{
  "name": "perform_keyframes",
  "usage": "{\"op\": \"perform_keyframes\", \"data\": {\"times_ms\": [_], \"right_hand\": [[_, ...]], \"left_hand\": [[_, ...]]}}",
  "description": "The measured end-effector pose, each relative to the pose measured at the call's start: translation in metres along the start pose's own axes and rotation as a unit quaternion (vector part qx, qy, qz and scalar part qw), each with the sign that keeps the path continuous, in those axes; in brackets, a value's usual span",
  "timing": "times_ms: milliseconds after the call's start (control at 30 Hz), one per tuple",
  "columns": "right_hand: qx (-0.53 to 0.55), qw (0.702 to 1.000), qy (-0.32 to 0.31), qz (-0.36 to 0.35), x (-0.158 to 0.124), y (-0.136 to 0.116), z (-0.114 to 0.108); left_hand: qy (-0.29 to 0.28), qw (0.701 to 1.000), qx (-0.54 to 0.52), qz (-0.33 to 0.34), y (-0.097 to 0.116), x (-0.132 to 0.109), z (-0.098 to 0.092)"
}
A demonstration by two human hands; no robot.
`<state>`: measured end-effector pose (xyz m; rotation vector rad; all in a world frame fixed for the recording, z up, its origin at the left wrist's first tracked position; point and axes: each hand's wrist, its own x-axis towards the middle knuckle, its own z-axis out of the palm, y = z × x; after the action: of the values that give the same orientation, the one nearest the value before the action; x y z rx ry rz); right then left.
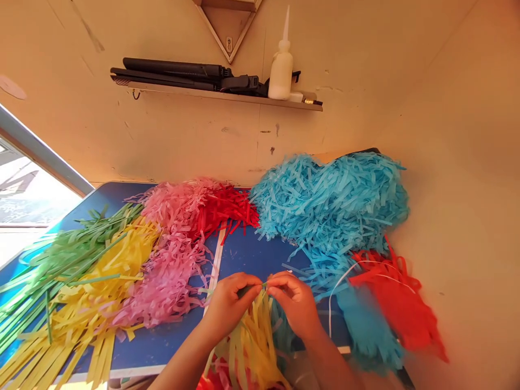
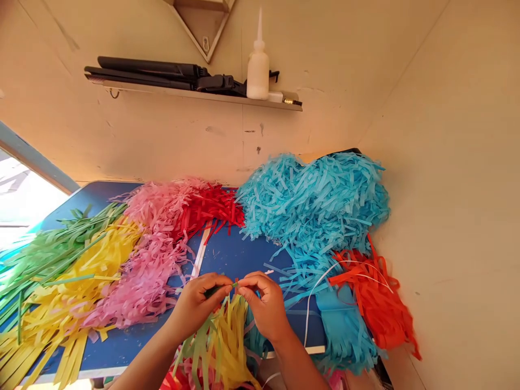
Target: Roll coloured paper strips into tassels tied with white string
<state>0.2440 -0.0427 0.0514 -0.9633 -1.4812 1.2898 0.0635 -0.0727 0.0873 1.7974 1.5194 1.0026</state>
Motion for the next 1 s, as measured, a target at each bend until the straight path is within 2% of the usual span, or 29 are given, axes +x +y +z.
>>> {"op": "perform_keyframes", "data": {"times_ms": [200,367,500,600,867,1000], "right_hand": [[-0.081,0.996,0.034,0.005,-0.008,-0.004,0.000],[-0.120,0.993,0.012,-0.012,-0.011,-0.010,-0.002],[-0.167,0.986,0.012,-0.022,-0.014,-0.011,-0.004],[-0.170,0.985,0.015,-0.024,-0.016,-0.008,-0.005],[-0.172,0.984,-0.028,-0.039,-0.018,-0.004,-0.008],[-0.203,0.978,-0.017,-0.044,-0.020,-0.004,-0.009]], "left_hand": [[-0.022,0.999,0.005,0.024,0.001,-0.003,0.001],[-0.014,0.997,0.061,0.037,0.004,-0.005,0.004],[0.004,0.988,0.132,0.081,0.006,-0.008,0.007],[-0.001,0.988,0.123,0.095,0.008,-0.008,0.006],[-0.042,0.992,0.099,0.060,0.009,-0.008,0.009],[-0.047,0.996,0.072,0.017,0.006,-0.011,0.012]]}}
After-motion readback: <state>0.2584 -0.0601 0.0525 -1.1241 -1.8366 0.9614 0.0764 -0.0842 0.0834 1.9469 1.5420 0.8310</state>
